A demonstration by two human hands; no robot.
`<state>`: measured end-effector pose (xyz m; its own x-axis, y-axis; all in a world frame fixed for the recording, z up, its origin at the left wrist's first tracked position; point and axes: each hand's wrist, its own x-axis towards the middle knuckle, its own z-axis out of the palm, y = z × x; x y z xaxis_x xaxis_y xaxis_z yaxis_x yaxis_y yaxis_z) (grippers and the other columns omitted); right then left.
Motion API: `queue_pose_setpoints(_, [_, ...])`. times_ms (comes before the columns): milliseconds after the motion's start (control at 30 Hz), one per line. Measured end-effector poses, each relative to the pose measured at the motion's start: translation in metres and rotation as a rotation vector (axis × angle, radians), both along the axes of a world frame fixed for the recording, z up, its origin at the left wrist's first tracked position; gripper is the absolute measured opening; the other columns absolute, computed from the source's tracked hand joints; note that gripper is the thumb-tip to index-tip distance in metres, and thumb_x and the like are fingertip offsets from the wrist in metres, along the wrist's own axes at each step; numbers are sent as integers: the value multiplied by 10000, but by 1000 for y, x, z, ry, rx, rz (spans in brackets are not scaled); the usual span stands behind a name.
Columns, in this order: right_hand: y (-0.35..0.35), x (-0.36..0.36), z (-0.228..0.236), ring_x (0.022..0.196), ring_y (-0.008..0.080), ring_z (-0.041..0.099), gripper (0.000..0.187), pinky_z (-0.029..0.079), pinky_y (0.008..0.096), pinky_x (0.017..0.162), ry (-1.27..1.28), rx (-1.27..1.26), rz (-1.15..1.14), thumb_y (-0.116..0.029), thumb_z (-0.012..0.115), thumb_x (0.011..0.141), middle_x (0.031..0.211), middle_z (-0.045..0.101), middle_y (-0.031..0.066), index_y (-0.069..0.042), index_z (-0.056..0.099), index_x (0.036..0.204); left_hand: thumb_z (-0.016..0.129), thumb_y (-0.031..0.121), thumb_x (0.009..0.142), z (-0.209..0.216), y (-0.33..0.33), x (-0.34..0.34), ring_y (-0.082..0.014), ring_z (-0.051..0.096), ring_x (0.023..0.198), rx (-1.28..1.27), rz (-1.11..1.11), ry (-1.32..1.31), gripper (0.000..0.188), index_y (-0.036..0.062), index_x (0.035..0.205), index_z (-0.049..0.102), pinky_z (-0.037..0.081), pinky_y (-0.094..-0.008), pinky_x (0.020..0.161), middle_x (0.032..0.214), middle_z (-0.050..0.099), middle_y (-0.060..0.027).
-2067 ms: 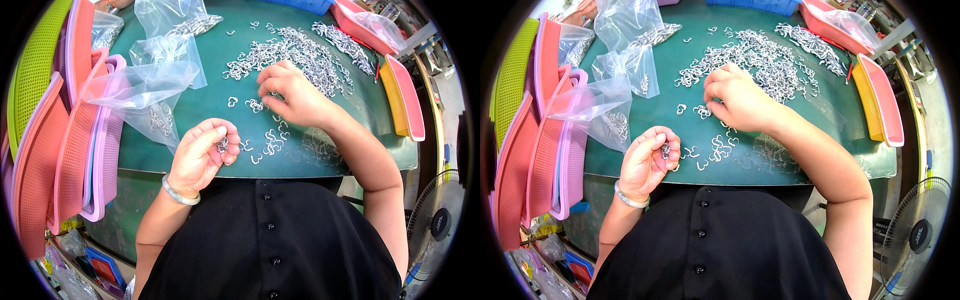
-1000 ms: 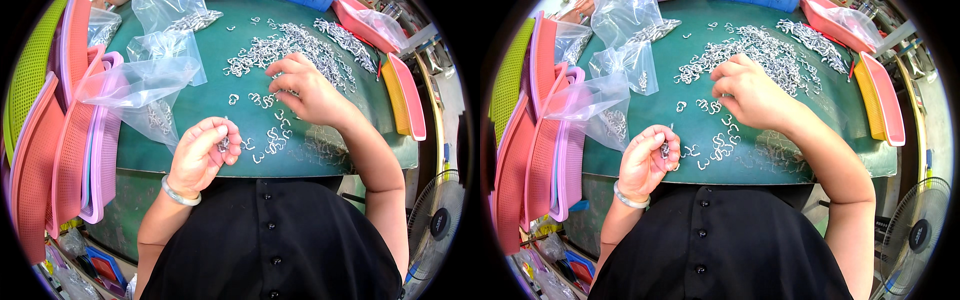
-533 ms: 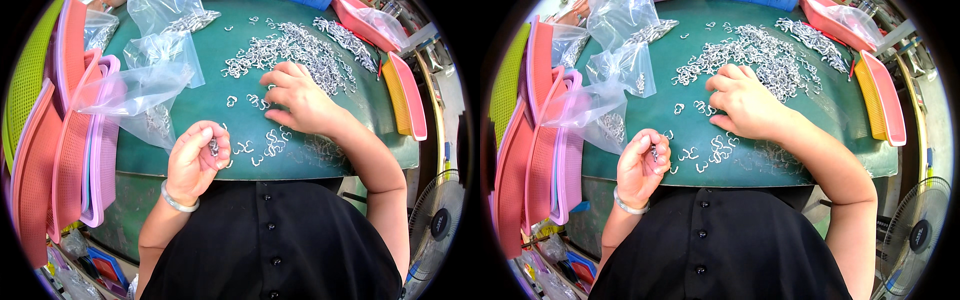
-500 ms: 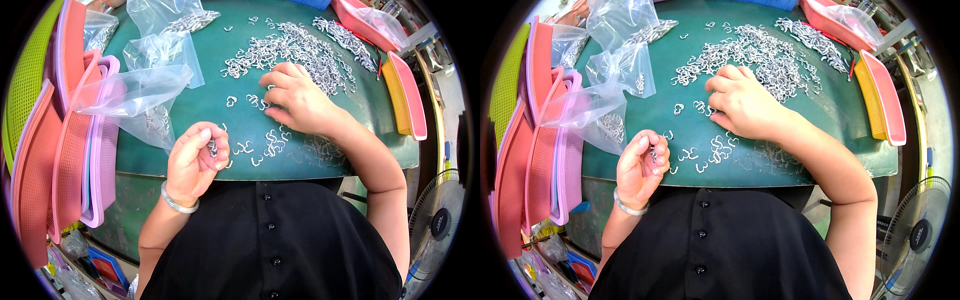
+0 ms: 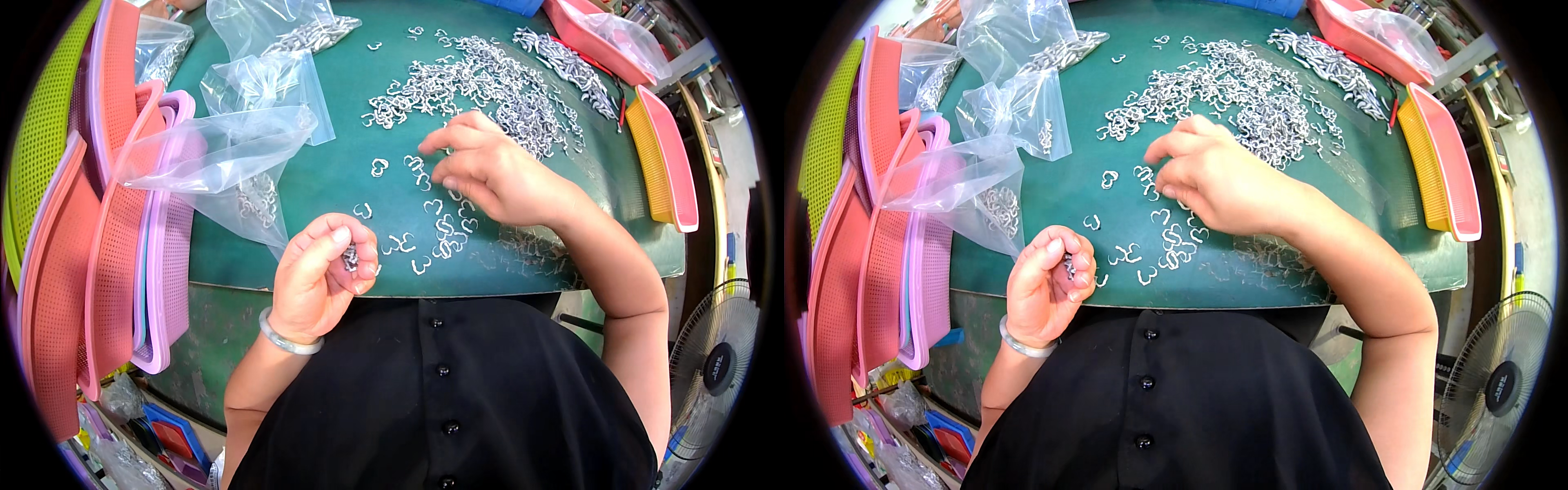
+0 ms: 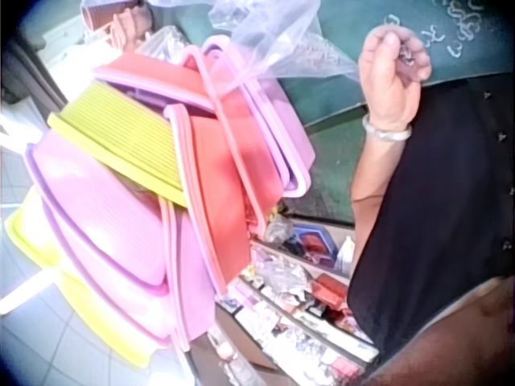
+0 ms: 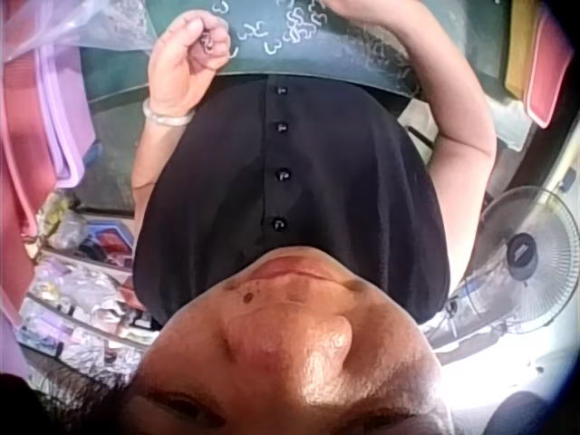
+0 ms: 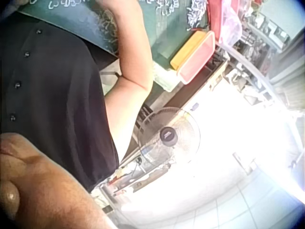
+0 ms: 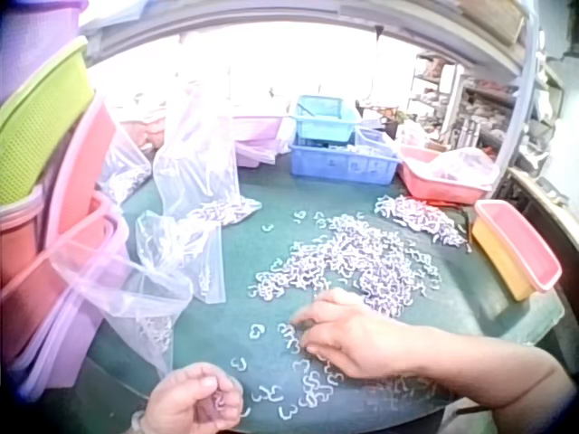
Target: The person sits at a green workbench and repeatedly picks up small silver metal clips, joining them together by hand. They place the assembled clips into a clear plastic bag and continue the process with more clips from the pile on the table.
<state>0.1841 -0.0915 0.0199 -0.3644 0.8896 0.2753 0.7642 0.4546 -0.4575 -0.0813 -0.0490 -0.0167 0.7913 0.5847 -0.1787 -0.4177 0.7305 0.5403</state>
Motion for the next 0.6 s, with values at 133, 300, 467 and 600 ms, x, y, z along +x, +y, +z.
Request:
queue_pose_setpoints(133, [2, 1, 1, 1070, 300, 501, 92, 415, 403, 934, -123, 55, -42, -30, 647, 765, 1109, 599, 91, -47, 688, 846, 486, 122, 965, 0, 0, 1, -159, 571, 717, 9, 2, 15, 148, 16, 950, 588, 429, -265, 554, 857, 608, -98])
queue_pose_setpoints(300, [3, 3, 1, 1072, 294, 506, 126, 417, 413, 927, -112, 52, 25, -28, 653, 752, 1101, 603, 82, -60, 692, 867, 486, 125, 965, -1, 1, 1, -159, 574, 707, 24, -1, 5, 153, 14, 954, 591, 429, -263, 548, 851, 611, -101])
queue_pose_setpoints(467, [23, 1, -6, 1089, 280, 498, 173, 414, 416, 931, -167, 106, -49, -62, 689, 732, 1104, 596, 66, -93, 706, 902, 480, 136, 971, 0, 2, 4, -158, 567, 693, 42, 0, 17, 162, 13, 958, 584, 428, -252, 540, 845, 598, -99])
queue_pose_setpoints(600, [33, 1, -10, 1096, 265, 491, 193, 403, 413, 936, -203, 96, 11, -118, 704, 749, 1083, 600, 50, -116, 718, 942, 475, 158, 978, 0, 2, 4, -153, 556, 687, 61, -1, 28, 170, 16, 963, 568, 429, -238, 526, 844, 571, -96])
